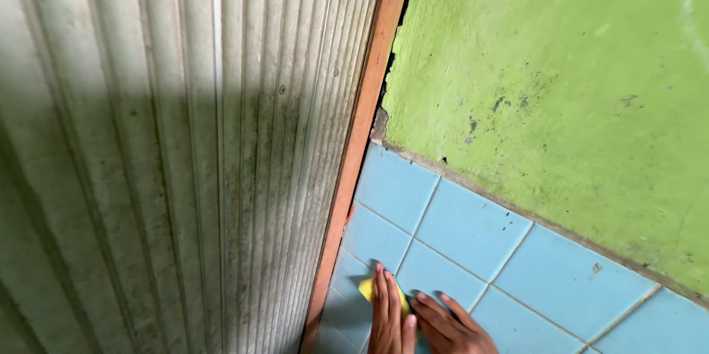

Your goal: The person scrubs light blue wall tiles with a yellow sponge, moving systematically across the surface. The person briefly rinses the sponge under a wall-mounted tap and continues scrubbing the tiles.

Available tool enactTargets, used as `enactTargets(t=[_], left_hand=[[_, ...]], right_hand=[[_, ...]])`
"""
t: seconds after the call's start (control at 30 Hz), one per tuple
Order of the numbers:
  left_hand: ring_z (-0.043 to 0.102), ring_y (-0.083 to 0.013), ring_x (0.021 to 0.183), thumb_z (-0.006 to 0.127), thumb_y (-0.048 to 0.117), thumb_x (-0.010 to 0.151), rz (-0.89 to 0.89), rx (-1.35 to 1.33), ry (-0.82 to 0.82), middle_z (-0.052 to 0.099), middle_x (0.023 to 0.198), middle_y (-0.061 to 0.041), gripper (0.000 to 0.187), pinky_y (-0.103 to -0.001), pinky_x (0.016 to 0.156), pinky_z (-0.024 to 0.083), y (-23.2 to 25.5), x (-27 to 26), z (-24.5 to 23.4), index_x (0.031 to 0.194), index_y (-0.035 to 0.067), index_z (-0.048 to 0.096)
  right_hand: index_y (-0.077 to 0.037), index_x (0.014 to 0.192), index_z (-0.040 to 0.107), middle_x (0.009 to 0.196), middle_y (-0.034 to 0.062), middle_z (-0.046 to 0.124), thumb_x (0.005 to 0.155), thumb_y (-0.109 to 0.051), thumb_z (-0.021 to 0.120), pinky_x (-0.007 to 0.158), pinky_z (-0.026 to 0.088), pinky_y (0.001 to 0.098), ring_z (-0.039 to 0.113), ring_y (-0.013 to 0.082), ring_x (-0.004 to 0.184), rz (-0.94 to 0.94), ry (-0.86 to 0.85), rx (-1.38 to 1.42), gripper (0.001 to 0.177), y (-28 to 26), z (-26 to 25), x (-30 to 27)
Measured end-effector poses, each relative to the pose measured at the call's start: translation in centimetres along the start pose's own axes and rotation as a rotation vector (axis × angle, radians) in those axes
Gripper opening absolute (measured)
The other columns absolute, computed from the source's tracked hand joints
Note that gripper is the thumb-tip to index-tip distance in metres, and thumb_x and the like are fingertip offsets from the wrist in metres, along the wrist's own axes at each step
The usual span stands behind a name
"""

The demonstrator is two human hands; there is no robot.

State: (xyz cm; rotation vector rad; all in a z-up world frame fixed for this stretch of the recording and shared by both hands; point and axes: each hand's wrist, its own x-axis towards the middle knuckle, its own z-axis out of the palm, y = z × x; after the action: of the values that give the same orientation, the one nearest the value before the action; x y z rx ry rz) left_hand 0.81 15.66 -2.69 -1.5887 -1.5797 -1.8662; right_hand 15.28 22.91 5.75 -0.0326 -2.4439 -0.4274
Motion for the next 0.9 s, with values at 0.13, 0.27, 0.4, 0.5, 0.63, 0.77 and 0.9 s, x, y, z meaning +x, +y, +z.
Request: enactTargets(t=[0.13,0.27,0.4,0.5,0.63,0.77,0.9], left_hand=[[0.019,-0.0493,0.153,0.050,0.012,0.098,-0.194,0.366,0.105,0.014,0.166,-0.030,0.061,-0.054,0.122,0.021,-1.4,-1.1,1.8,0.155,0.006,0.028],[0.019,-0.0491,0.151,0.057,0.010,0.093,-0.411,0.178,0.597,0.015,0.163,-0.034,0.068,-0.056,0.117,0.024,-2.6,1.0,2.8,0.152,-0.002,0.027],[0.049,-0.0408,0.142,0.066,0.019,0.102,-0.502,-0.237,0.939,0.009,0.179,-0.027,0.063,-0.051,0.118,0.045,-2.4,3.0,4.7,0.150,-0.003,0.031],[0.039,-0.0372,0.150,0.061,0.028,0.094,-0.781,-0.040,0.860,0.030,0.166,-0.019,0.049,-0.048,0.115,0.043,-1.6,2.4,5.0,0.132,0.001,0.045],[0.014,-0.0422,0.155,0.034,0.028,0.104,-0.679,0.224,0.489,0.010,0.170,-0.022,0.058,-0.056,0.122,0.014,0.4,1.7,3.7,0.156,0.003,0.026],[0.006,-0.0467,0.156,0.027,0.027,0.107,-0.455,-0.089,0.354,0.001,0.171,-0.027,0.062,-0.053,0.121,0.016,2.5,2.0,3.8,0.159,-0.003,0.017],[0.008,-0.0435,0.157,0.030,0.024,0.108,-0.395,0.090,0.165,0.006,0.172,-0.023,0.058,-0.050,0.124,0.017,1.2,1.7,4.6,0.159,-0.002,0.022]], right_hand=[[-0.015,0.114,0.068,0.130,0.0013,0.065,0.086,-0.014,0.068,0.109,0.042,0.0441,0.058,0.0155,0.128,0.092,0.123,-0.116,0.029,-0.9,0.2,-2.2],[-0.014,0.137,0.046,0.146,-0.0009,0.040,0.087,-0.007,0.059,0.104,0.045,0.0361,0.045,0.0113,0.130,-0.105,-0.061,-0.962,0.052,-5.1,9.8,3.6],[-0.012,0.155,0.034,0.159,-0.0017,0.026,0.088,0.000,0.058,0.101,0.049,0.0322,0.039,0.0098,0.129,-0.427,-0.161,-1.416,0.072,-5.5,16.2,6.7],[-0.012,0.155,0.044,0.162,0.0006,0.033,0.094,-0.007,0.057,0.104,0.048,0.0342,0.045,0.0140,0.129,-0.414,-0.142,-1.160,0.063,-5.0,15.3,6.0],[-0.016,0.153,0.046,0.161,0.0045,0.036,0.107,-0.030,0.037,0.111,0.039,0.0340,0.045,0.0199,0.136,-0.064,-0.058,-0.592,0.049,-4.9,10.4,2.9],[-0.015,0.152,0.049,0.159,0.0098,0.041,0.103,-0.035,0.040,0.111,0.036,0.0424,0.042,0.0281,0.139,0.126,0.011,-0.399,0.053,-0.3,6.7,-4.1],[-0.015,0.150,0.051,0.157,0.0150,0.046,0.100,-0.039,0.043,0.112,0.033,0.0509,0.038,0.0363,0.143,0.219,0.056,-0.543,0.057,5.7,5.8,-12.7]])
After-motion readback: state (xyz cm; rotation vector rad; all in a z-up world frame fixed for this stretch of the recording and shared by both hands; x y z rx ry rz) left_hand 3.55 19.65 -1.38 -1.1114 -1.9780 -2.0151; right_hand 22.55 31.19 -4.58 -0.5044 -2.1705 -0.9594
